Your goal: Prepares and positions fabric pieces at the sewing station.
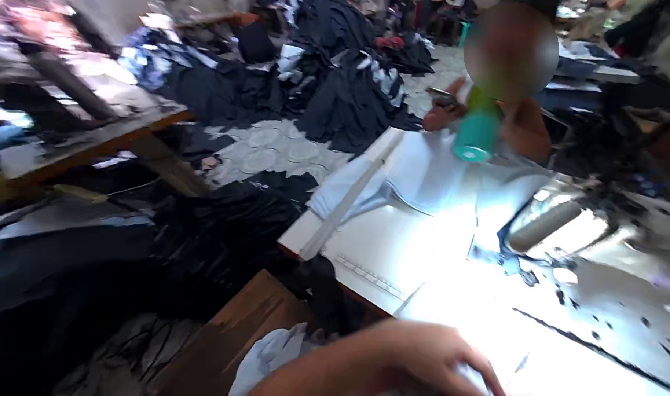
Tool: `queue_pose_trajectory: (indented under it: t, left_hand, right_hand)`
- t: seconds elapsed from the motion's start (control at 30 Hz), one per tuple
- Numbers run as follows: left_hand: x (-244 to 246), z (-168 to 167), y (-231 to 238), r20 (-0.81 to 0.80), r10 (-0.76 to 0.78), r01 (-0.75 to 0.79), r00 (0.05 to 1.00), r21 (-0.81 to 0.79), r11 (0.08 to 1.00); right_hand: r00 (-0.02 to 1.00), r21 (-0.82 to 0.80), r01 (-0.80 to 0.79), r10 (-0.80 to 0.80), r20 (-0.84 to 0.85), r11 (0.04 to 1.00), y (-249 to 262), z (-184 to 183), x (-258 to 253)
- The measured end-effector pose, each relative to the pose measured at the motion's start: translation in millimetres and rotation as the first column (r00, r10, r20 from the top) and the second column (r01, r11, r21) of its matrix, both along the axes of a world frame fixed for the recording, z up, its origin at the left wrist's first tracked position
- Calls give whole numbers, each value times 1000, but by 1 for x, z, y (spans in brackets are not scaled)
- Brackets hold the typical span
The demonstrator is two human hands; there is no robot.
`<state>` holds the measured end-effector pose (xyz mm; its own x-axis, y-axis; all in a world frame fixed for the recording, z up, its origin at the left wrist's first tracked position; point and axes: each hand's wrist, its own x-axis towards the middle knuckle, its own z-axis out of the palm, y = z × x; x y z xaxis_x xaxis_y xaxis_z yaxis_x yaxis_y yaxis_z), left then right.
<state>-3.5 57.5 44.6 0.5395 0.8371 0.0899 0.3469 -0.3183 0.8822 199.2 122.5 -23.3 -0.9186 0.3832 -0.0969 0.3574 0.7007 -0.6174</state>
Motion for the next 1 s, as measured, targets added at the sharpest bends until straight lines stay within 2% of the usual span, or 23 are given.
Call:
queue_pose_trajectory:
  t: [0.03,0.07,0.1,0.13,0.17,0.2,0.27,0.33,0.37,0.4,0.43,0.5,0.57,0.6,0.67,0.73,0.77,0.8,0.83,0.87,0.9,0.93,1.0]
  left_hand:
    - [-19,-8,11,-124,132,-120,984,99,988]
    - [-32,-22,23,-313,265,-222,912,164,961]
    - [-42,-31,35,-497,338,-311,799,140,940]
    - [-49,-36,46,-588,377,-391,716,110,914]
    - [-54,-37,52,-597,447,-471,666,127,873]
    - [-57,-38,52,-543,542,-535,642,189,823]
    - [-53,-39,38,-366,652,-543,664,363,757]
    - [-41,-32,17,-282,512,-363,811,444,819]
    - [-36,-31,11,-315,409,-248,856,444,861]
    - [-34,-31,10,-387,356,-174,851,431,886]
    - [-37,-33,14,-423,381,-192,822,423,886]
    - [-53,-33,31,-369,539,-408,757,378,831]
    - [-66,-17,46,-265,655,-585,707,301,753]
    - [-67,-9,53,-216,694,-626,687,307,716]
    - [-65,3,70,-114,715,-688,690,204,697]
    - [-67,1,90,147,705,-711,694,-9,703]
    - [-67,-2,97,287,714,-724,639,-92,684]
    - [-64,-6,100,381,731,-758,566,-108,643]
    - [-62,-13,100,419,740,-805,526,-37,593]
    - [-60,-22,94,406,738,-832,539,119,542]
    - [-58,-32,84,361,717,-803,596,304,513]
    - [-58,-42,72,286,686,-724,669,458,516]
    - [-55,-51,49,88,620,-549,779,574,608]
  right_hand:
    - [973,-57,-61,72,217,996,0,19,6]
    - [939,-60,-120,133,318,991,0,32,8]
    - [978,45,-136,127,164,990,-2,28,12]
    - [991,200,-81,100,-84,976,-3,13,12]
    - [960,303,35,52,-274,952,-3,-1,9]
    - [925,358,161,-14,-381,919,-4,-11,5]
    - [893,424,333,-137,-429,842,-6,-19,4]
    - [861,318,394,-225,-455,862,-10,-19,9]
    - [838,170,399,-284,-466,901,-13,-16,13]
    - [828,50,383,-319,-462,922,-15,-14,17]
    - [833,56,365,-299,-465,929,-13,-12,18]
    - [858,348,329,-124,-498,878,-5,-15,12]
    - [870,454,326,-76,-487,829,2,-15,8]
    - [872,463,360,-116,-475,810,1,-15,7]
    - [866,440,422,-210,-453,793,1,-14,6]
    - [871,336,418,-266,-414,844,2,-9,9]
    - [884,247,382,-275,-377,890,0,-7,13]
    - [917,189,324,-258,-304,927,-1,-5,15]
    - [941,184,271,-220,-257,945,-1,-1,15]
    - [939,242,251,-175,-294,937,0,-4,14]
    - [928,303,255,-145,-343,918,1,-9,14]
    - [912,342,281,-139,-385,897,2,-14,13]
    - [889,378,330,-150,-433,865,4,-19,13]
